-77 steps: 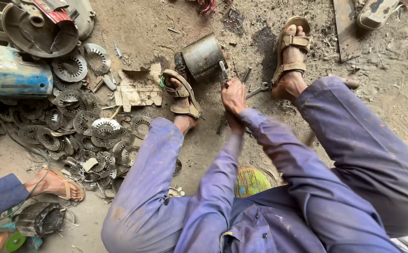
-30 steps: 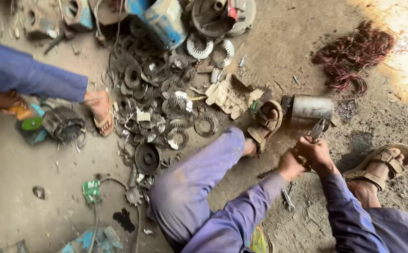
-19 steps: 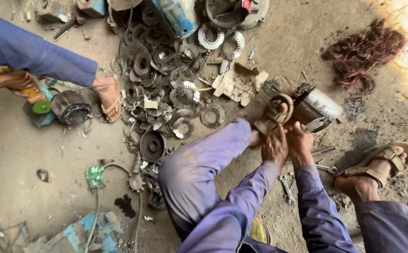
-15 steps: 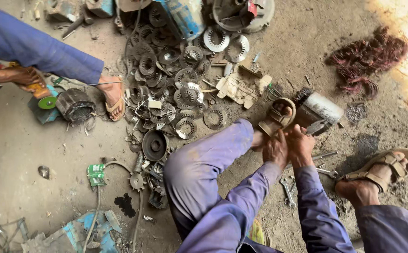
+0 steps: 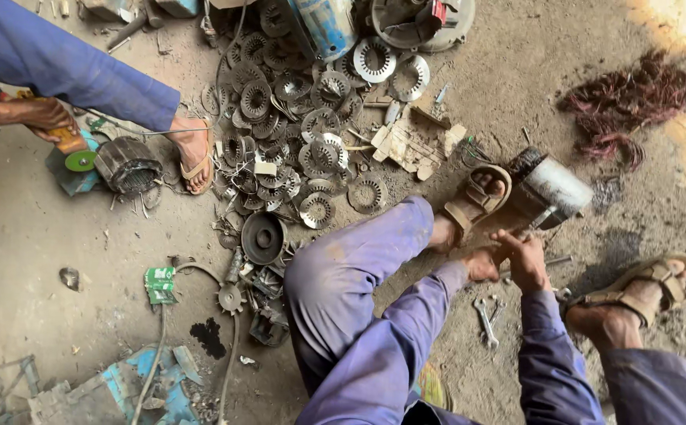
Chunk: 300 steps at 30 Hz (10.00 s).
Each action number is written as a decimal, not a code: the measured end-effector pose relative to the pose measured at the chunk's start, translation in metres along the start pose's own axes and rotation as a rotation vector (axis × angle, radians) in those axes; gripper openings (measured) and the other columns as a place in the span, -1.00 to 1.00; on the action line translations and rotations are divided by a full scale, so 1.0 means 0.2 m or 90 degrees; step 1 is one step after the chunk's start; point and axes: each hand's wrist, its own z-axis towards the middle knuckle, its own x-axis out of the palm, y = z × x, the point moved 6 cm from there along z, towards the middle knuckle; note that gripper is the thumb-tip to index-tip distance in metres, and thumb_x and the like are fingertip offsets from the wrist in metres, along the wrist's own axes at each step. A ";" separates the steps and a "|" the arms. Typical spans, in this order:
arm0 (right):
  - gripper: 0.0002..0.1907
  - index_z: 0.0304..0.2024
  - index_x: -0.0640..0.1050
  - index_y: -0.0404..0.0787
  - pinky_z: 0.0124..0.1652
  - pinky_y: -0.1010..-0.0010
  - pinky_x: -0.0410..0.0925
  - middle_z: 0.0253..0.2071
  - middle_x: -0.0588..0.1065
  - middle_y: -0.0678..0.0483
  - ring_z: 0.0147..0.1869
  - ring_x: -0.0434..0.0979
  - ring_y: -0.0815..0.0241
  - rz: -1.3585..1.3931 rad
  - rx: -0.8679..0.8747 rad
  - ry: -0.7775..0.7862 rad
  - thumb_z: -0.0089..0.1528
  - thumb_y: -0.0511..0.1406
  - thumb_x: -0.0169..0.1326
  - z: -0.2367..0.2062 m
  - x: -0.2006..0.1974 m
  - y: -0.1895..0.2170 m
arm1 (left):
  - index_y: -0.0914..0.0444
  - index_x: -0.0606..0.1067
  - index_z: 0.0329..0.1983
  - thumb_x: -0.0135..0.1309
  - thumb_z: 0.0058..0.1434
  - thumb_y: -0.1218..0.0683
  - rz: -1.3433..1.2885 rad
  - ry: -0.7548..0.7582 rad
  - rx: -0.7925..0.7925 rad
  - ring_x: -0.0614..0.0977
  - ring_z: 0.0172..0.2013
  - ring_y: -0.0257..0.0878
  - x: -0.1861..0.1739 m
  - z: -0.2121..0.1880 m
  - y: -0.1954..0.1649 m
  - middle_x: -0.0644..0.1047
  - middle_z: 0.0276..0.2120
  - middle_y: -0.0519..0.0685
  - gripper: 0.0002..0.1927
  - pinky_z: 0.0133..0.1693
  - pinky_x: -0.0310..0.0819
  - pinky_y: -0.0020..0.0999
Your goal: The person sits on the ground and uses pliers and a hammer to remove copper windings from a cylindrical motor component. They repeatedly pry and strike the part to loosen and extract the copper, placing removed pieces aside.
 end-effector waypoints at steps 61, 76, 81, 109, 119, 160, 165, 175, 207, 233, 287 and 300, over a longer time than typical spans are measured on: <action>-0.89 -0.26 0.49 -0.18 -0.15 0.32 0.57 -0.30 0.52 0.06 -0.22 0.60 0.21 0.449 -0.041 0.032 0.28 -0.30 0.14 0.12 0.14 0.07 | 0.34 0.37 0.07 0.35 -0.04 0.07 0.028 -0.127 -0.053 0.57 -0.17 -0.04 -0.16 0.02 -0.02 0.52 -0.12 0.13 -0.37 -0.09 0.59 -0.19; -0.58 -0.34 0.67 -0.25 -0.28 0.07 0.42 -0.36 0.59 -0.15 -0.30 0.61 -0.12 -0.316 0.037 -0.448 0.26 -0.01 0.17 0.18 0.04 0.18 | 0.33 0.38 0.09 0.14 0.14 0.19 -0.507 -0.168 -0.088 0.57 -0.24 -0.10 0.05 0.07 0.16 0.52 -0.14 0.14 -0.57 -0.28 0.57 -0.24; -0.55 -0.41 0.64 -0.33 -0.24 0.18 0.44 -0.39 0.60 -0.15 -0.30 0.60 -0.07 -0.279 -0.039 -0.454 0.11 -0.04 0.40 0.10 -0.09 0.24 | 0.31 0.31 0.19 0.09 0.22 0.18 -0.385 -0.367 -0.072 0.59 -0.13 -0.09 0.13 0.09 0.14 0.51 -0.04 0.15 -0.53 -0.23 0.59 -0.27; -0.73 -0.10 0.55 -0.13 -0.42 0.50 0.32 -0.42 0.48 0.19 -0.43 0.41 0.39 0.174 0.074 0.014 0.31 -0.11 0.14 -0.17 -0.34 0.06 | 0.35 0.18 0.17 0.00 0.20 0.27 -0.360 -0.275 -0.323 0.68 -0.30 -0.02 0.36 -0.01 -0.29 0.55 -0.20 0.18 -0.53 -0.36 0.63 -0.26; -0.65 -0.15 0.53 -0.24 -0.30 0.45 0.34 -0.33 0.49 0.17 -0.30 0.41 0.35 0.213 0.050 0.045 0.37 -0.07 0.10 -0.11 -0.34 0.20 | 0.30 0.11 0.29 -0.07 0.17 0.34 -0.370 -0.302 -0.270 0.59 -0.05 0.00 0.22 0.21 -0.19 0.44 0.02 0.23 -0.40 0.01 0.56 -0.04; -0.52 0.17 0.51 -0.33 -0.12 0.27 0.48 -0.06 0.58 -0.03 -0.08 0.56 0.17 0.187 0.116 0.165 0.38 -0.10 0.06 0.11 -0.69 0.31 | 0.24 0.08 0.49 -0.08 0.37 0.06 -0.598 -0.233 -0.199 0.47 -0.40 -0.05 0.29 0.47 -0.20 0.45 -0.07 0.25 -0.36 -0.44 0.33 -0.12; -0.33 0.30 0.35 -0.33 0.16 0.00 0.41 0.13 0.48 -0.12 0.19 0.50 -0.02 0.586 0.100 0.313 0.20 -0.23 0.20 0.05 -0.63 0.18 | 0.63 -0.10 0.37 0.24 0.34 -0.24 0.174 -0.547 0.082 0.48 0.06 0.38 0.06 0.43 -0.33 0.29 0.12 0.59 0.08 0.02 0.51 0.14; -0.09 0.55 0.09 0.24 0.19 -0.27 0.28 0.38 0.29 -0.28 0.25 0.43 -0.35 0.706 0.107 0.482 0.16 -0.28 0.06 0.02 -0.51 0.15 | 0.46 0.26 0.18 -0.01 0.18 -0.46 -0.015 -0.221 -0.292 0.63 -0.09 0.03 -0.09 0.66 -0.38 0.52 -0.05 0.23 -0.06 -0.11 0.60 -0.13; -0.66 -0.07 0.35 -0.41 -0.40 0.14 0.28 -0.33 0.38 -0.10 -0.40 0.33 0.02 0.402 0.214 0.136 0.13 -0.38 0.03 0.09 -0.54 -0.29 | 0.41 0.50 -0.39 0.22 0.03 0.08 -0.376 -0.279 -0.218 0.64 -0.48 -0.14 0.05 0.66 -0.36 0.59 -0.43 0.13 -0.73 -0.36 0.64 -0.08; 0.11 0.19 0.22 -0.47 -0.04 0.13 0.51 -0.05 0.50 -0.37 -0.04 0.62 -0.23 -0.491 0.045 -0.169 -0.11 0.06 0.45 -0.14 -0.55 0.03 | 0.33 0.57 -0.20 0.27 0.21 0.11 -0.761 -0.230 -0.207 0.65 -0.43 -0.16 0.15 0.55 -0.35 0.66 -0.34 0.05 -0.80 -0.33 0.57 -0.13; -0.40 0.27 0.30 -0.60 -0.02 -0.07 0.43 0.04 0.47 -0.39 0.07 0.55 -0.33 0.040 0.077 -0.089 0.29 -0.36 0.16 -0.12 -0.07 -0.07 | 0.19 0.52 -0.34 0.20 -0.02 0.19 -0.892 -0.074 0.074 0.48 -0.48 -0.27 -0.01 0.53 -0.17 0.49 -0.42 -0.07 -0.84 -0.48 0.31 -0.35; -0.47 0.26 0.36 -0.37 0.07 0.08 0.47 0.06 0.54 -0.23 0.11 0.59 -0.04 -0.102 -0.019 -0.087 0.33 -0.20 0.09 -0.21 -0.32 0.00 | 0.43 0.54 -0.18 0.17 0.09 0.22 -0.283 -0.127 -0.170 0.67 -0.28 -0.04 0.16 0.40 -0.33 0.60 -0.28 0.12 -0.76 -0.21 0.64 -0.08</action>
